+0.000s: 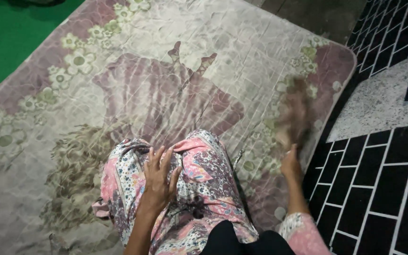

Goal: The person sits on a mattress and uses a small hand broom to sweep loose debris across the surface. The person repeatedly sweeps the mattress, gathering debris into a pile on the left side.

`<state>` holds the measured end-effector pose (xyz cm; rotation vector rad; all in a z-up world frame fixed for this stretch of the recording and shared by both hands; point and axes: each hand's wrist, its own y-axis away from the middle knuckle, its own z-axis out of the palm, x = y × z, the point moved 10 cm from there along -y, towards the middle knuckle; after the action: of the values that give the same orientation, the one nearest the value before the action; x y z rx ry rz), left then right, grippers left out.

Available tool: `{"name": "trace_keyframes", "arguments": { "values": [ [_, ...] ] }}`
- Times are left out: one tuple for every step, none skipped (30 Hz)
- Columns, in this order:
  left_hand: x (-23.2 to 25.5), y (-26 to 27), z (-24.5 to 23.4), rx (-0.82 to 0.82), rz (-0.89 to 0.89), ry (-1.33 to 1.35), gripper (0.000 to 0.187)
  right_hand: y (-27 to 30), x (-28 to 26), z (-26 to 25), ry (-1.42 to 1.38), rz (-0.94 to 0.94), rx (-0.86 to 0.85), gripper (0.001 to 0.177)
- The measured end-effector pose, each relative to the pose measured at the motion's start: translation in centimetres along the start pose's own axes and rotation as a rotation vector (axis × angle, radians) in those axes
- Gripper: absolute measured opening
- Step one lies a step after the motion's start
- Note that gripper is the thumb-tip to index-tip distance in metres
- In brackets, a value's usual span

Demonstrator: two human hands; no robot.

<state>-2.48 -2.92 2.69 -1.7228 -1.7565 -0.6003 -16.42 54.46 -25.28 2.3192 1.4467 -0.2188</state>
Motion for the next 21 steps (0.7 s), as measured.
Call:
{"name": "trace_keyframes", "arguments": {
  "values": [
    [0.3,-0.1,-0.2,0.012,0.015,0.002,0.06,-2.8,1.3,-0.3,-0.117,-0.097,0.189,0.082],
    [0.1,0.0,-0.2,0.012,0.01,0.0,0.06,-4.7,1.7,1.4,-0.117,-0.099,0.184,0.082],
    [-0.3,-0.1,0.2,-0.013,-0.014,-0.026,0.062,-6.6,0.8,1.9,-0.324,-0.262,0.24,0.075],
    [-0.6,-0.2,0.6,-0.038,-0.038,-0.051,0.063,-8.2,0.1,2.3,-0.533,-0.424,0.295,0.069],
    [-0.8,-0.2,0.7,-0.035,-0.04,-0.049,0.063,-3.3,-0.1,-1.9,-0.531,-0.428,0.294,0.069],
    [-0.9,-0.2,0.9,-0.03,-0.043,-0.052,0.063,-0.4,-4.8,-2.4,-0.174,-0.262,0.094,0.067],
    [-1.1,-0.2,1.0,-0.022,-0.046,-0.056,0.064,2.8,-12.6,-3.0,0.179,-0.088,-0.1,0.067],
    [-0.8,-0.5,0.9,-0.017,-0.048,-0.056,0.064,3.1,-13.1,-2.6,0.18,-0.094,-0.099,0.067],
    [-0.6,-0.6,0.9,-0.028,-0.058,-0.033,0.062,3.8,-14.9,-1.7,0.222,-0.254,-0.126,0.064],
    [-0.3,-0.7,0.9,-0.039,-0.068,-0.011,0.061,4.9,-16.7,-0.8,0.263,-0.415,-0.152,0.062],
    [-0.2,-0.8,0.7,-0.038,-0.074,-0.013,0.061,3.3,-16.9,-0.7,0.263,-0.419,-0.157,0.062],
    [0.4,-0.9,0.3,-0.008,-0.034,-0.005,0.059,1.1,-15.0,-0.7,0.214,-0.201,-0.179,0.059],
    [0.9,-0.9,-0.1,0.022,0.006,0.002,0.058,-0.6,-13.1,-0.6,0.165,0.015,-0.198,0.057],
    [0.6,-1.0,0.0,0.023,0.0,-0.001,0.058,-2.7,-12.4,-0.2,0.166,0.011,-0.203,0.057],
    [0.3,-1.1,0.2,0.016,0.004,-0.022,0.059,-4.9,-12.0,-1.9,-0.004,-0.045,-0.009,0.059],
    [0.1,-1.2,0.4,0.009,0.007,-0.043,0.06,-6.7,-11.3,-3.7,-0.173,-0.099,0.186,0.06],
    [0.1,-1.2,0.3,0.007,0.013,-0.042,0.06,-6.7,-12.0,-4.7,-0.175,-0.095,0.19,0.06],
    [0.0,-1.3,0.2,0.02,0.003,-0.028,0.06,-6.8,-12.7,-5.6,-0.129,-0.088,0.194,0.061],
    [-0.2,-1.3,0.0,0.034,-0.007,-0.015,0.06,-6.9,-13.4,-6.6,-0.084,-0.082,0.198,0.061],
    [-0.1,-1.5,0.2,0.034,-0.001,-0.013,0.06,-6.5,-13.7,-7.7,-0.086,-0.079,0.204,0.061],
    [-0.2,-1.5,0.5,0.009,-0.009,-0.02,0.061,-6.1,-14.7,-7.1,0.009,-0.145,0.07,0.065]
  ]
}}
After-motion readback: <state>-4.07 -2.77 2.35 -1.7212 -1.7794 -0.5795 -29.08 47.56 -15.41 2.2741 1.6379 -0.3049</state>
